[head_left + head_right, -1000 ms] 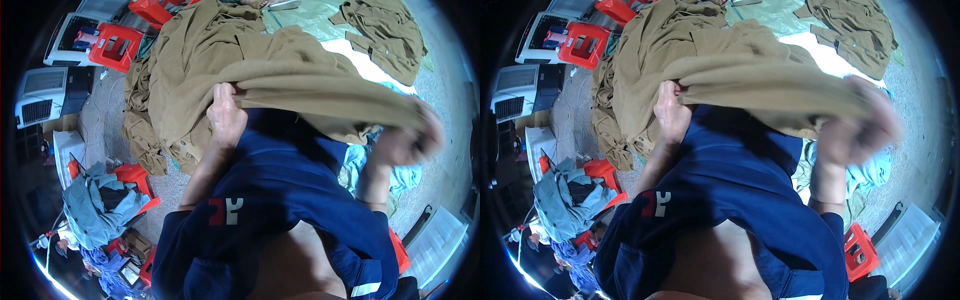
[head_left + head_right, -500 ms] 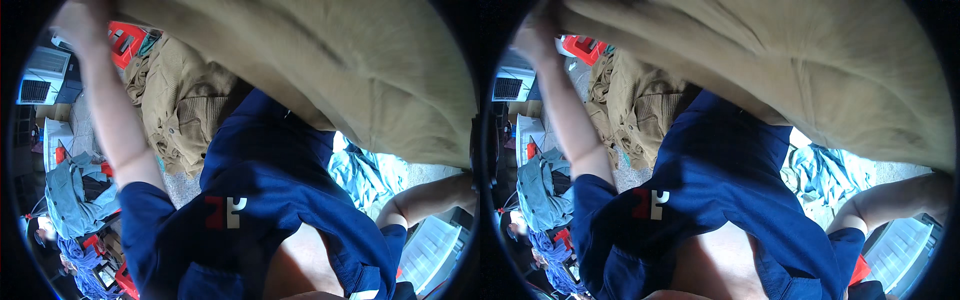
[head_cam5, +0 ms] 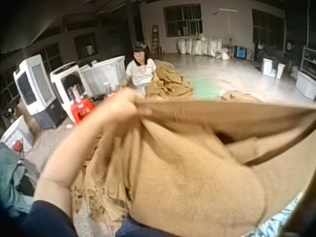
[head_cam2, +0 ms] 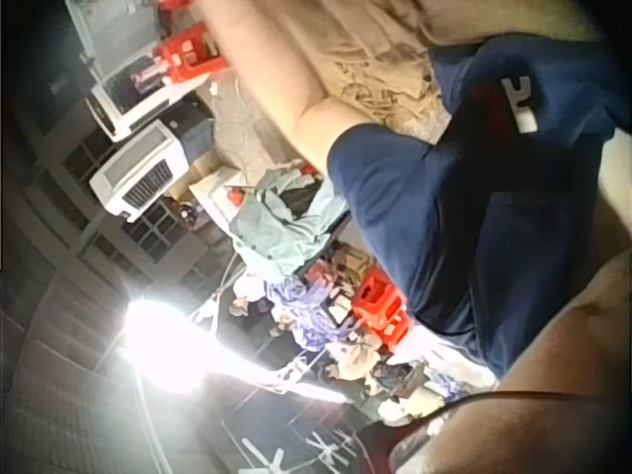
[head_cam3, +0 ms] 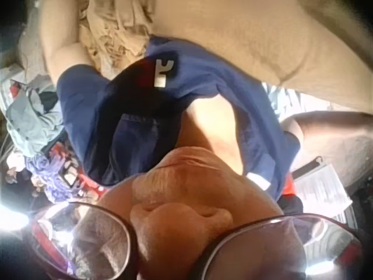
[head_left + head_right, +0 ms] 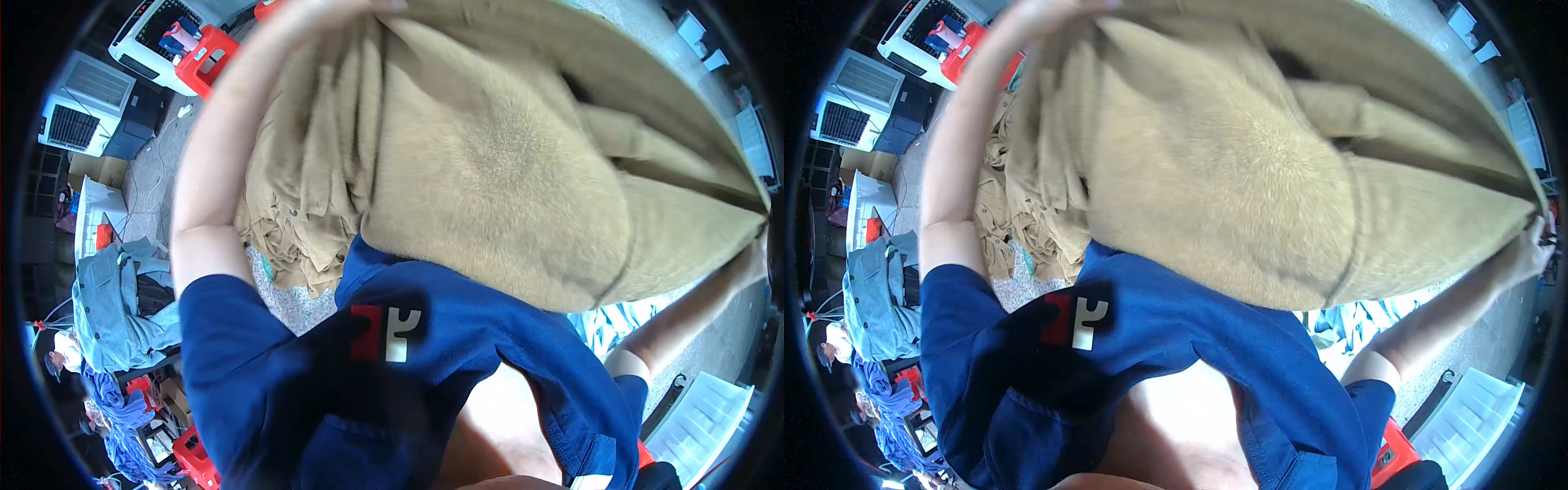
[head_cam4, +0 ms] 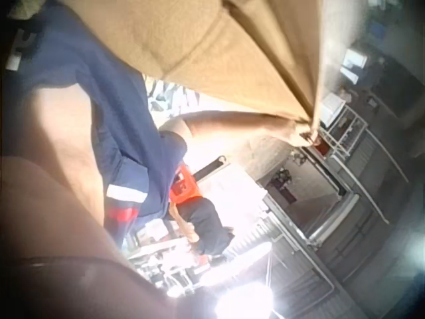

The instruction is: Trimming excess threads and inspecting buttons on brown sweaters.

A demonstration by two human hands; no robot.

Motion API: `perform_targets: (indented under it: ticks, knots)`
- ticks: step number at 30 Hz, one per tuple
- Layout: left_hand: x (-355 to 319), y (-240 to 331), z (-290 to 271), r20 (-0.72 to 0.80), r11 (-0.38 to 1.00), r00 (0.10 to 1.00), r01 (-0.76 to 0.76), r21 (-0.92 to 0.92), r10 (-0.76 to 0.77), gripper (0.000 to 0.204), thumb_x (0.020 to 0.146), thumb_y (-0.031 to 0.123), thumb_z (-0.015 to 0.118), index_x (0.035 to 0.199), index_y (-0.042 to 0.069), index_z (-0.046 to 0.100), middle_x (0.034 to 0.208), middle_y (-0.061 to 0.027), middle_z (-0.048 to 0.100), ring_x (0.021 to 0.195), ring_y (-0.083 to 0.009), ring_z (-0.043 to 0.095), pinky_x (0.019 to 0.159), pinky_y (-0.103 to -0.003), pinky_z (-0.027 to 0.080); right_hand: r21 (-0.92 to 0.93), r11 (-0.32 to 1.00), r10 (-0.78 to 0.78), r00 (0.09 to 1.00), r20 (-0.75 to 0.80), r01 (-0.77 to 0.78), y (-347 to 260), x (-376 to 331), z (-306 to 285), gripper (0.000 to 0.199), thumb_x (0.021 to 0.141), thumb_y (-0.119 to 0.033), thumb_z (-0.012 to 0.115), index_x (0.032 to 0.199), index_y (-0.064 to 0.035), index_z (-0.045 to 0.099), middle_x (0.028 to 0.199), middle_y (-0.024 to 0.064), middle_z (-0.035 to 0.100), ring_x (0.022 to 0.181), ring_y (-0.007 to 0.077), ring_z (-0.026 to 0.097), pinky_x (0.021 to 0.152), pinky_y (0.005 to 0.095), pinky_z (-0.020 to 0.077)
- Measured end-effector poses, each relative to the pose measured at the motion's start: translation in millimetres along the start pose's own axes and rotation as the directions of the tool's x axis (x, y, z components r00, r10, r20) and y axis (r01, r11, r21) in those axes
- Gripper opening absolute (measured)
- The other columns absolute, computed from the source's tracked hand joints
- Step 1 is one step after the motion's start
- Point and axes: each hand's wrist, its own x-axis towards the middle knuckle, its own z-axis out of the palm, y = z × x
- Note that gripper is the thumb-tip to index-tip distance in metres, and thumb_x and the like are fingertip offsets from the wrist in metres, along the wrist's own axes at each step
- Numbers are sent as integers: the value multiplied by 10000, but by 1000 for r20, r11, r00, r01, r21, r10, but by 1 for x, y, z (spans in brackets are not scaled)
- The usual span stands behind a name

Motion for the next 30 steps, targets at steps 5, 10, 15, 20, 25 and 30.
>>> perform_targets:
  ticks: [5,10,15,20,25,30]
  knots:
    - [20,-103,152,-16,966,1000,-18,260,23,237,795,246,697,1002,134,666,964,-150,682,917,-324,650,798,-420,505,70,979,184,978,96,-192,25,-93,40,200,898,-77,588,1051,49,613,987,134,663,887,191,628,833,308,497]
    - [-15,-117,201,-214,949,967,-69,308,140,303,743,86,665,1046,74,677,1060,-141,585,1025,-320,556,878,-426,477,268,944,-17,780,626,-194,-46,-189,65,215,901,-10,559,1101,-67,611,1042,68,638,949,167,599,825,298,495]
    - [-44,-65,195,-271,894,869,-333,299,414,391,705,11,685,1092,50,643,1093,-93,547,1026,-280,517,867,-385,433,672,732,-547,490,679,-115,-183,-252,105,226,715,21,692,912,-84,653,1280,112,535,1059,271,594,852,372,499]
    - [-61,-40,177,-123,874,969,-246,-419,214,256,817,37,626,1070,10,656,916,-122,658,849,-211,650,754,-297,490,665,681,-625,231,746,-307,-217,-303,148,171,772,-58,689,920,-93,612,1172,108,571,944,277,642,754,370,543]
    - [-54,-79,157,225,948,974,55,-312,17,266,872,176,655,1030,-38,648,878,-116,698,786,-122,617,733,-275,478,97,389,-273,-14,962,-916,-194,-283,164,194,815,9,587,992,-52,638,914,-29,605,835,67,552,799,206,446]
    - [-53,-94,153,473,893,880,251,-374,-49,146,875,111,648,971,4,630,730,62,520,671,-40,454,617,-208,395,-49,118,-113,-63,992,-992,-160,-268,177,172,855,-88,618,1015,-24,614,884,1,629,783,65,583,743,199,469]
